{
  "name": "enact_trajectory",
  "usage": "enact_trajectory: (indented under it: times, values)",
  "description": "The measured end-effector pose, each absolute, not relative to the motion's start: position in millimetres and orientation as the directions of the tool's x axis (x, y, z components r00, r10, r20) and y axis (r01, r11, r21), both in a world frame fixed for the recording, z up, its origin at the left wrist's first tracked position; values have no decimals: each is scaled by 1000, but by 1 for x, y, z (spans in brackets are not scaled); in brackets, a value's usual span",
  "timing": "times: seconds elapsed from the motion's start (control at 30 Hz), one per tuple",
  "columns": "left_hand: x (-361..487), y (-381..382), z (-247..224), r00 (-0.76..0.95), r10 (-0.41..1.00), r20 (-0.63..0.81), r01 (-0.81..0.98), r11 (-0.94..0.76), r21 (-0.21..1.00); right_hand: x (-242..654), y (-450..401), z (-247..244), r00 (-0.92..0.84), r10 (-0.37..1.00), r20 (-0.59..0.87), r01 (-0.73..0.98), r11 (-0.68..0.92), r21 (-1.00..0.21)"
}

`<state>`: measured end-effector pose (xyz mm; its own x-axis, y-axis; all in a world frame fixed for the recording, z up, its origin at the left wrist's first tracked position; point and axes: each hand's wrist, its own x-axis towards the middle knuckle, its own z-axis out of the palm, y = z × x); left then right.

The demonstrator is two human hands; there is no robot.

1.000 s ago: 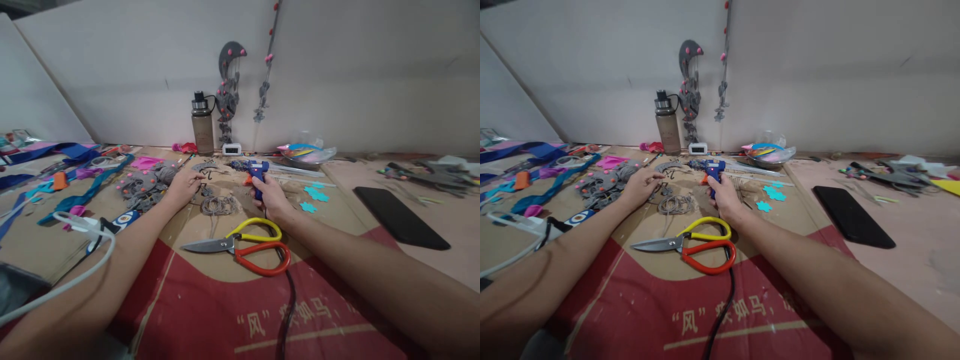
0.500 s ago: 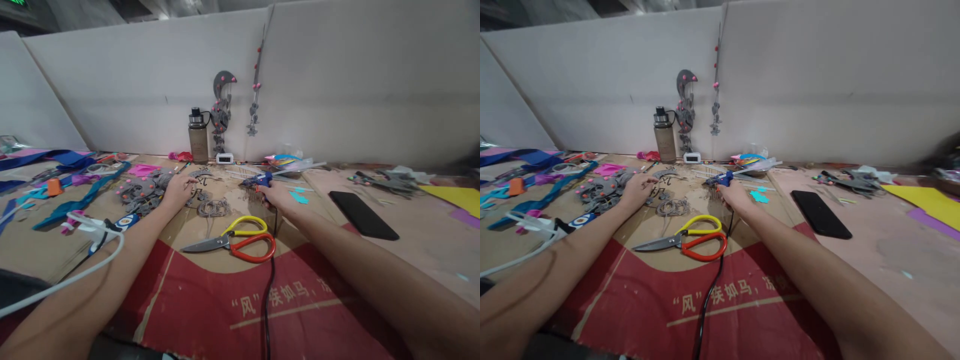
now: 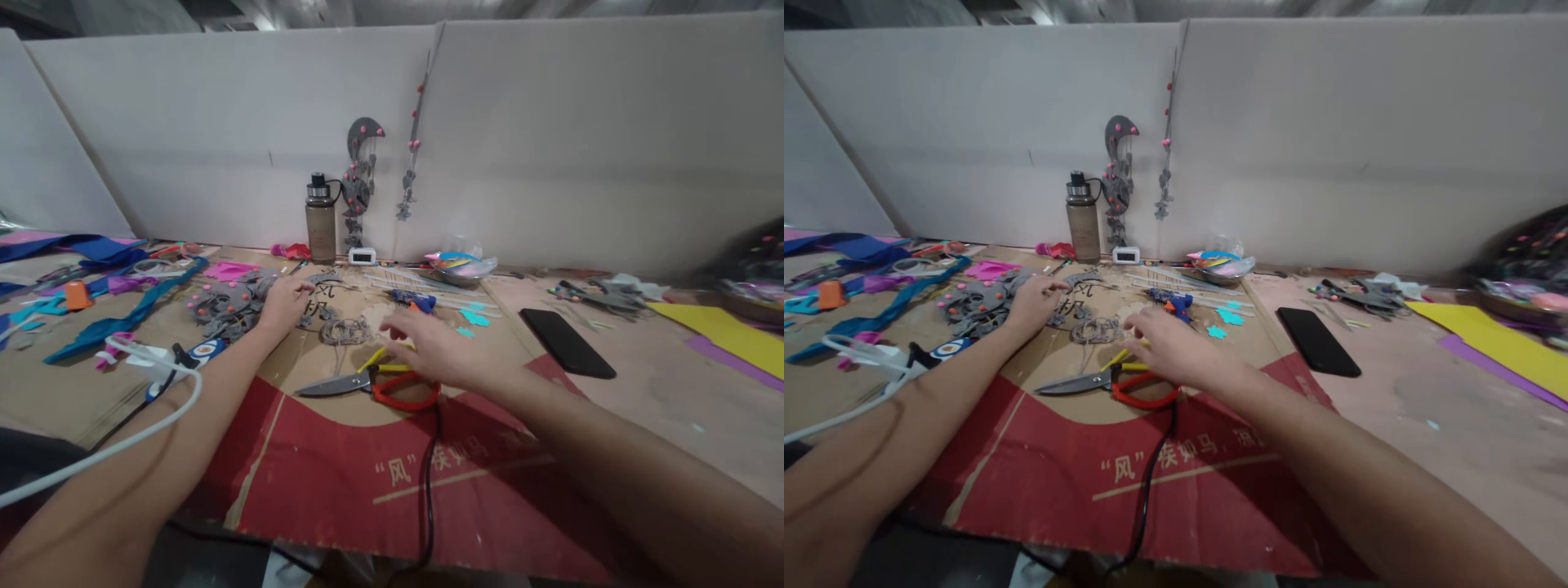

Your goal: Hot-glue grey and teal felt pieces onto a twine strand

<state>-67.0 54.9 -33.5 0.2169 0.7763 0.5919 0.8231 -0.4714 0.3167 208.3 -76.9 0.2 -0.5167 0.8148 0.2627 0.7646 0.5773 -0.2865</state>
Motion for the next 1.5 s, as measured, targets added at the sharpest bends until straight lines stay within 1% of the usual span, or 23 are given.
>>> enact_trajectory:
  times: [0.07, 0.1, 0.13, 0.23, 0.27, 0.33, 0.4, 0.47, 0.53, 0.63, 0.73, 0.83, 0.93, 1.03, 1.13, 1.27, 1.5]
  values:
    - [-68, 55, -34, 190, 786, 588, 815, -460, 352, 200, -93, -2, -606, 785, 132, 753, 619, -222]
    - [-69, 56, -35, 174, 793, 584, 812, -451, 371, 198, -99, -5, -623, 778, 79, 758, 626, -186]
    - [-70, 56, -35, 159, 800, 579, 810, -441, 387, 197, -104, -9, -633, 772, 53, 761, 633, -144]
    - [-70, 56, -36, 130, 814, 566, 804, -421, 421, 196, -110, -21, -653, 753, 81, 753, 657, -35]
    - [-71, 56, -37, 120, 818, 562, 802, -414, 431, 197, -110, -24, -663, 742, 104, 744, 667, -16]
    - [-72, 56, -38, 92, 832, 547, 792, -394, 466, 197, -110, -28, -687, 713, 140, 719, 695, -16]
    - [-73, 57, -39, 38, 852, 522, 766, -360, 532, 197, -108, -27, -682, 712, 164, 711, 699, -76]
    - [-75, 58, -41, -20, 867, 498, 729, -329, 601, 198, -105, -24, -636, 751, 179, 723, 660, -201]
    - [-76, 57, -40, -56, 872, 486, 703, -311, 640, 200, -101, -21, -559, 797, 231, 720, 604, -342]
    - [-74, 53, -38, -47, 872, 487, 711, -314, 630, 202, -93, -22, -419, 828, 374, 668, 560, -491]
    - [-72, 48, -35, 5, 868, 497, 770, -321, 551, 203, -89, -24, -298, 860, 414, 639, 502, -583]
    - [-71, 47, -35, 35, 864, 502, 800, -325, 504, 205, -88, -21, -242, 876, 418, 621, 471, -627]
    - [-72, 48, -36, 37, 860, 509, 805, -327, 494, 210, -88, -16, -183, 892, 413, 628, 429, -649]
    - [-72, 47, -36, 23, 856, 517, 817, -314, 484, 217, -82, -14, -78, 926, 369, 654, 327, -683]
    - [-70, 46, -34, 42, 851, 524, 824, -326, 463, 223, -74, -14, 6, 952, 305, 642, 231, -731]
    - [-67, 44, -32, 57, 856, 514, 815, -338, 471, 228, -68, -11, 27, 973, 229, 558, 176, -811]
    - [-64, 44, -34, 65, 849, 524, 795, -362, 487, 247, -89, 10, 100, 976, 193, 400, 138, -906]
